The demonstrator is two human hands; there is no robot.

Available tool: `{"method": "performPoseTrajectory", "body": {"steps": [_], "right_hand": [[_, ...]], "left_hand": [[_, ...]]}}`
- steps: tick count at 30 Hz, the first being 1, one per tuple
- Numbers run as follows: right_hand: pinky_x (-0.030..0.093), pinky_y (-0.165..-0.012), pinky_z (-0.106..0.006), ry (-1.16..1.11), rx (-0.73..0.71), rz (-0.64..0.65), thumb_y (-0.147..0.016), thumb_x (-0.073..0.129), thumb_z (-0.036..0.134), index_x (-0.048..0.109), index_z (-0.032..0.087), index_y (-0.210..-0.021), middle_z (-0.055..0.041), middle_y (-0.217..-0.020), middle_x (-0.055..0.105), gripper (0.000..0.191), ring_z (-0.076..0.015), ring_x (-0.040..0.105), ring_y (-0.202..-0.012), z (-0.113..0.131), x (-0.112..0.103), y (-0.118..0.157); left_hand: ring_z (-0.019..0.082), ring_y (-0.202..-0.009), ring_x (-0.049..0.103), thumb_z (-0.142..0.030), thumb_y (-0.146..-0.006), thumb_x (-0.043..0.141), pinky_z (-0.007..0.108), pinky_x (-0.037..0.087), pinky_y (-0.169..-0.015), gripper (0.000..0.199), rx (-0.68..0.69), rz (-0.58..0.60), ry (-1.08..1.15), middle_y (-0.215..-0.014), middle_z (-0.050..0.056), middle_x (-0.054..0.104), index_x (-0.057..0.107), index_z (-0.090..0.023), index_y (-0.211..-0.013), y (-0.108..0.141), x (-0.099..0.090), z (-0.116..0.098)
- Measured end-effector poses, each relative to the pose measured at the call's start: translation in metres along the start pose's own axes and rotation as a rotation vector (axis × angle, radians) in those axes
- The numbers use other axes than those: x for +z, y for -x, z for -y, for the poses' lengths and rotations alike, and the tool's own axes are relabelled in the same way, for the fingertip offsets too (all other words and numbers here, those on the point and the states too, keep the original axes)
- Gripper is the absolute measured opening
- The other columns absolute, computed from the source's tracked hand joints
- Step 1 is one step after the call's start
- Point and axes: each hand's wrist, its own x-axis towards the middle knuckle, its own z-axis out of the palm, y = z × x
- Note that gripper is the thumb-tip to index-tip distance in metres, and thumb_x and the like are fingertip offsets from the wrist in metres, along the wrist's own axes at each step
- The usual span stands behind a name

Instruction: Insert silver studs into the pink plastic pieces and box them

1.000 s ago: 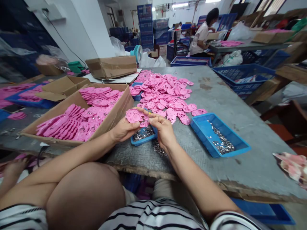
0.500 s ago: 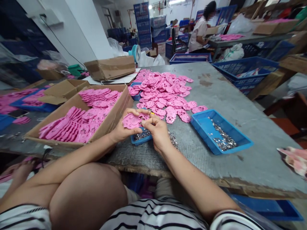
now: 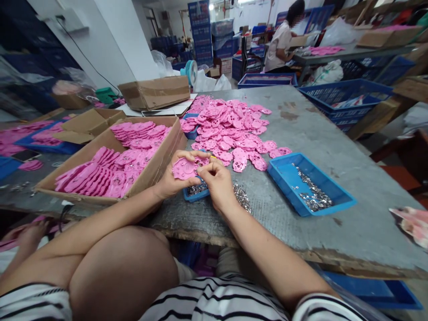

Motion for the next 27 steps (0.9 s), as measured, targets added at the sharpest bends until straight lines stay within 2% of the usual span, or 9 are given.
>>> {"method": "performPoseTrajectory", "body": {"steps": [4, 7, 10, 14, 18, 20, 22, 24, 27], "right_hand": [[0.042, -0.08, -0.034, 0.037, -0.091, -0.064, -0.067, 0.071, 0.03, 0.056, 0.021, -0.066, -0.0026, -0.088, 0.057, 0.017, -0.0182, 0.053, -0.087, -0.011, 0.0, -0.005], [0.042, -0.069, -0.03, -0.007, -0.001, -0.029, -0.064, 0.075, 0.033, 0.054, 0.022, -0.07, 0.0024, -0.073, 0.053, 0.024, -0.0143, 0.049, -0.07, -0.016, -0.003, -0.009], [0.045, -0.076, -0.032, -0.037, 0.0, -0.02, -0.067, 0.073, 0.039, 0.055, 0.021, -0.071, 0.0001, -0.08, 0.059, 0.026, -0.0154, 0.055, -0.078, -0.013, -0.015, -0.011], [0.046, -0.087, -0.04, 0.193, -0.136, -0.159, -0.07, 0.069, 0.042, 0.056, 0.021, -0.075, -0.0056, -0.098, 0.064, 0.025, -0.0202, 0.059, -0.092, -0.004, -0.06, -0.017], [0.046, -0.088, -0.048, 0.878, -0.269, -0.346, -0.073, 0.061, 0.038, 0.059, 0.019, -0.084, -0.0159, -0.106, 0.063, 0.022, -0.0304, 0.058, -0.104, 0.01, -0.126, -0.024], [0.043, -0.093, -0.053, 1.265, -0.182, -0.348, -0.075, 0.059, 0.037, 0.064, 0.015, -0.09, -0.0226, -0.114, 0.061, 0.027, -0.0375, 0.054, -0.114, 0.017, -0.153, -0.024], [0.045, -0.088, -0.052, 1.536, 0.041, -0.226, -0.081, 0.054, 0.038, 0.067, 0.012, -0.093, -0.0251, -0.11, 0.064, 0.032, -0.0401, 0.059, -0.107, 0.023, -0.169, -0.022], [0.048, -0.08, -0.048, 1.656, 0.229, -0.073, -0.085, 0.049, 0.037, 0.07, 0.012, -0.093, -0.0241, -0.102, 0.069, 0.034, -0.0392, 0.064, -0.097, 0.027, -0.172, -0.018], [0.049, -0.075, -0.041, 1.691, 0.298, 0.057, -0.088, 0.047, 0.032, 0.072, 0.014, -0.095, -0.0211, -0.101, 0.072, 0.032, -0.0368, 0.067, -0.096, 0.032, -0.16, -0.012]], "left_hand": [[0.022, -0.117, 0.057, -0.035, -0.065, 0.082, 0.042, 0.038, -0.105, 0.044, 0.001, -0.008, 0.028, -0.115, 0.007, 0.063, 0.05, -0.022, -0.092, 0.001, -0.001, 0.004], [0.021, -0.116, 0.058, -0.031, -0.067, 0.081, 0.041, 0.038, -0.105, 0.042, 0.01, -0.006, 0.015, -0.115, 0.008, 0.064, 0.052, -0.022, -0.095, 0.0, -0.003, 0.01], [0.022, -0.117, 0.057, -0.024, -0.067, 0.081, 0.043, 0.038, -0.106, 0.044, 0.069, 0.015, 0.03, -0.117, 0.007, 0.064, 0.053, -0.022, -0.1, -0.002, -0.006, 0.017], [0.023, -0.119, 0.056, -0.02, -0.067, 0.08, 0.045, 0.045, -0.1, 0.045, -0.008, -0.003, 0.197, -0.12, 0.006, 0.063, 0.052, -0.023, -0.101, -0.002, -0.004, 0.02], [0.028, -0.121, 0.055, -0.015, -0.064, 0.078, 0.042, 0.054, -0.088, 0.044, -0.194, -0.016, 0.371, -0.122, 0.007, 0.063, 0.053, -0.023, -0.1, -0.001, 0.001, 0.011], [0.03, -0.123, 0.054, -0.011, -0.062, 0.075, 0.042, 0.055, -0.086, 0.044, -0.254, -0.031, 0.413, -0.121, 0.008, 0.063, 0.054, -0.022, -0.099, -0.001, 0.002, 0.006], [0.031, -0.123, 0.054, -0.008, -0.061, 0.071, 0.042, 0.056, -0.086, 0.042, -0.287, -0.057, 0.433, -0.119, 0.008, 0.064, 0.054, -0.021, -0.097, -0.001, 0.003, 0.002], [0.031, -0.125, 0.052, -0.006, -0.06, 0.068, 0.041, 0.057, -0.085, 0.041, -0.31, -0.085, 0.428, -0.117, 0.007, 0.065, 0.054, -0.021, -0.095, -0.002, 0.004, 0.0], [0.032, -0.123, 0.054, -0.006, -0.059, 0.067, 0.041, 0.057, -0.082, 0.04, -0.334, -0.102, 0.412, -0.114, 0.007, 0.065, 0.053, -0.02, -0.094, -0.002, 0.004, -0.001]]}}
